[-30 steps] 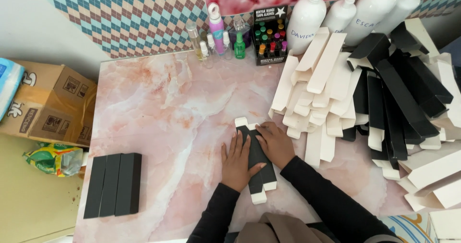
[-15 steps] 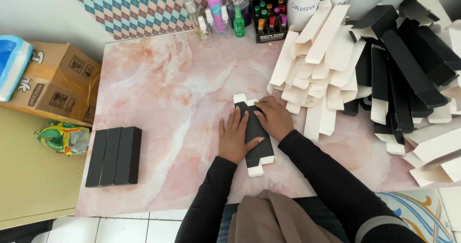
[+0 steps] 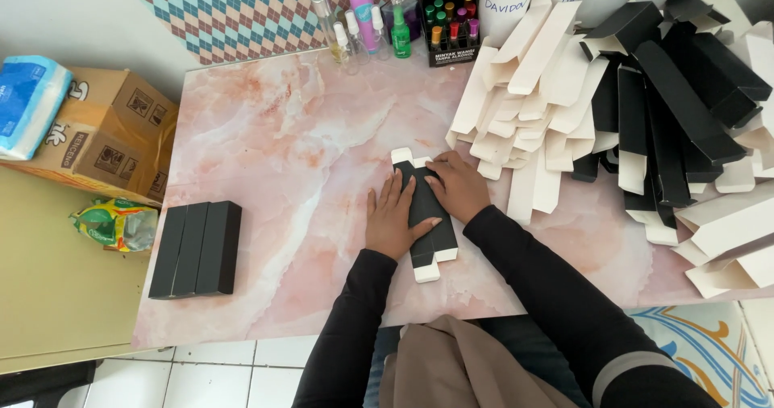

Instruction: Assembling black cardboard perfume boxes by folding them along pre-scored lines.

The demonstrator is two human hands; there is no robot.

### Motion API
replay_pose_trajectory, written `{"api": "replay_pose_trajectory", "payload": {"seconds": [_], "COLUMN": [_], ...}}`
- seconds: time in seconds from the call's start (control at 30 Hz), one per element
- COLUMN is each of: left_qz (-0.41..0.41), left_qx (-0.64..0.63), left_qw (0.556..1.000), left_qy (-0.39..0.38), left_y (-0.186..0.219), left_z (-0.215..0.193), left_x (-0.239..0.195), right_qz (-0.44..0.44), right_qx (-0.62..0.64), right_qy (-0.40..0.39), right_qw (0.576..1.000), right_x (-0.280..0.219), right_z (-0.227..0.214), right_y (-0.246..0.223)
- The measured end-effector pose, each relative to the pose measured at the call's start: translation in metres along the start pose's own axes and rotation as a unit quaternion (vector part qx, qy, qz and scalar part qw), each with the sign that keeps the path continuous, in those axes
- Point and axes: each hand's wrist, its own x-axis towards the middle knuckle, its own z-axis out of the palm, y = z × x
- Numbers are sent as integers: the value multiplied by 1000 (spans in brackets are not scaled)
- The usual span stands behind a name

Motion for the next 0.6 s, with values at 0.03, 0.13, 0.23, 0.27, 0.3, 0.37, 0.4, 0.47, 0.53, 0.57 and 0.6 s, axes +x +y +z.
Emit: {"api": "replay_pose_trajectory", "payload": {"seconds": [0.03,0.13,0.23,0.27,0.3,0.37,0.4,0.47,0.53,0.57,0.6], "left_qz": [1,-8,-13,-15,-17,-11,-7,3,15,17,20], "left_qx": [0,2,3,-3,-8,4,14,15,16,12,9], "left_qw": [1000,1000,999,999,998,998,997,997,997,997,997], "left_qy": [1,-27,-39,-48,-57,-66,-76,-76,-74,-76,-80], "left_y": [2,7,7,7,7,0,-3,-5,-8,-9,-10], "left_z": [-4,-11,-13,-14,-15,-14,-14,-18,-22,-23,-25], "left_x": [-1,-1,0,1,3,14,21,34,49,57,64], "right_qz": [0,5,4,9,14,17,21,27,33,42,51], "right_qx": [-1,5,1,3,6,8,11,14,16,25,35], "right_qy": [1,0,7,0,-7,-8,-11,-10,-7,-6,-4], "right_qw": [1000,1000,1000,1000,1000,1000,1000,999,999,999,998], "right_x": [0,-1,1,1,2,1,1,3,5,7,8], "right_z": [-1,-1,1,1,2,-4,-8,-4,-4,-6,-8], "right_y": [-1,-3,-1,-1,-1,-6,-9,-5,-4,-6,-8]}}
